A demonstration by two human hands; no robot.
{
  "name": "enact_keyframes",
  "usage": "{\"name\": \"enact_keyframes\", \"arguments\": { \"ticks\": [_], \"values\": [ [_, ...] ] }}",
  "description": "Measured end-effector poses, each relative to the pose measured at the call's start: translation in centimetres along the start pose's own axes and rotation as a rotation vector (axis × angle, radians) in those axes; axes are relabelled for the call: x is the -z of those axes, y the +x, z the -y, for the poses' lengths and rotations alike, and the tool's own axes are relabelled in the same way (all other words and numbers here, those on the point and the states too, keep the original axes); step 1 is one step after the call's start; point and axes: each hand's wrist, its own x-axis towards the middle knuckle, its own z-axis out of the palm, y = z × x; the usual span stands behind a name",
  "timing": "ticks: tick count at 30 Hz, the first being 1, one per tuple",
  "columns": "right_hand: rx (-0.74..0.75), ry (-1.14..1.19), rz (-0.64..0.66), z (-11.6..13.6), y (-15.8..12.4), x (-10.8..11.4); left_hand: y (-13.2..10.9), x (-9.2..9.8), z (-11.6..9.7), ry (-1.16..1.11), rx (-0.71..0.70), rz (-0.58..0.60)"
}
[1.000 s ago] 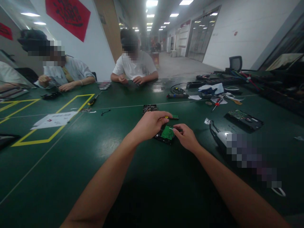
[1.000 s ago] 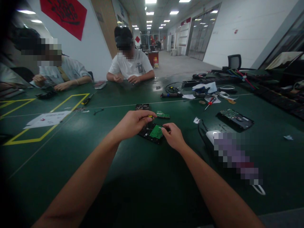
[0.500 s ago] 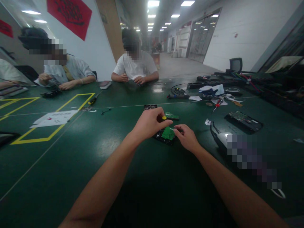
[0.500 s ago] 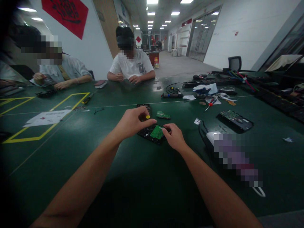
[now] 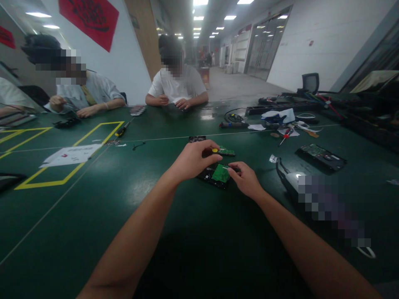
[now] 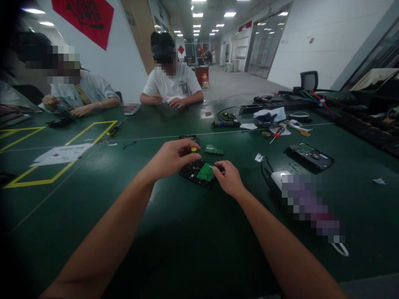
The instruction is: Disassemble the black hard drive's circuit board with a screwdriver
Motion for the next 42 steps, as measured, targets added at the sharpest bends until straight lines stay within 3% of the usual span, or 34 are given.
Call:
{"name": "enact_keyframes", "arguments": {
  "ticks": [42],
  "values": [
    [-0.022, 0.001, -0.005, -0.1, 0.0, 0.0, -0.3, 0.0, -0.7, 0.044, 0.023, -0.004]
  ]
}}
